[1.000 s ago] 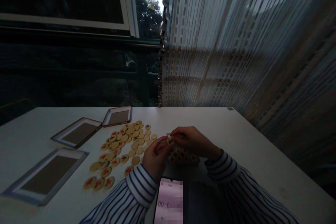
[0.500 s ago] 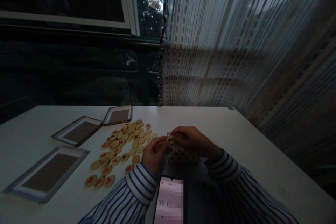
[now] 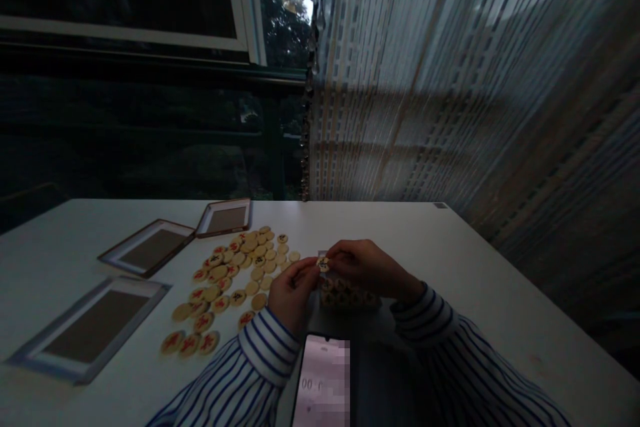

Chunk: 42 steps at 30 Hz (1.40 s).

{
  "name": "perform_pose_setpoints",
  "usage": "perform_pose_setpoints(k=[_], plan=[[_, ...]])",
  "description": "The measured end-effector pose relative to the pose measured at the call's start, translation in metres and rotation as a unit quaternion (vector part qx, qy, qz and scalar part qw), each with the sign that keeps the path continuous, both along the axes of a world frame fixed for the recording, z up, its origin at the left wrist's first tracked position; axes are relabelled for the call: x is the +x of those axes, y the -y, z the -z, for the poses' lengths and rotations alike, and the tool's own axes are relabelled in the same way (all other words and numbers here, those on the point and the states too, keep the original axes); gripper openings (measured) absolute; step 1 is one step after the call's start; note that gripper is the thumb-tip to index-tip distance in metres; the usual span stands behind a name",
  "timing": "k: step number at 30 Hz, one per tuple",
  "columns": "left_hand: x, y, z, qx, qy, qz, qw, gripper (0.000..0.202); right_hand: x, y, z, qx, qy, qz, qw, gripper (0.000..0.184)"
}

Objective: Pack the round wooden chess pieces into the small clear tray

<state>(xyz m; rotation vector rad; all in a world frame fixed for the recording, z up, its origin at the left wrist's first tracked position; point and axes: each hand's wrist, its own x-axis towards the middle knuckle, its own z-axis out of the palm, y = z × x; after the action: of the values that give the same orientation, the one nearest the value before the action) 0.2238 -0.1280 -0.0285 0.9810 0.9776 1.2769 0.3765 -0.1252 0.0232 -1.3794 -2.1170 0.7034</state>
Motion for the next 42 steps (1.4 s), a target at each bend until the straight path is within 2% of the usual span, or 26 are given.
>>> perform_pose_setpoints(k=[14,29,33,42], plan=[[-0.0037,-0.0015,0.0020,0.043,-0.097,-0.015,0.994,0.028,-0.0004,-0.0012,0.0014,0.025,0.027,0.005,0.999,0.015],[0.0010,0.0004,0.0007,0.004,-0.032,-0.003,0.999,0.030,0.0009,-0.0027,0.0063,-0.001,-0.018,-0.002,1.000,0.018],[0.0011,0.0007,0.0016,0.002,-0.009,0.021,1.000,0.031,0.0010,-0.0015,0.0039,0.012,0.008,-0.001,1.000,0.019],[-0.0032,-0.0025,0.0039,0.013,-0.059,0.001,0.998,0.027,0.0016,0.0022,-0.0015,0.027,0.068,-0.043,0.996,0.028]])
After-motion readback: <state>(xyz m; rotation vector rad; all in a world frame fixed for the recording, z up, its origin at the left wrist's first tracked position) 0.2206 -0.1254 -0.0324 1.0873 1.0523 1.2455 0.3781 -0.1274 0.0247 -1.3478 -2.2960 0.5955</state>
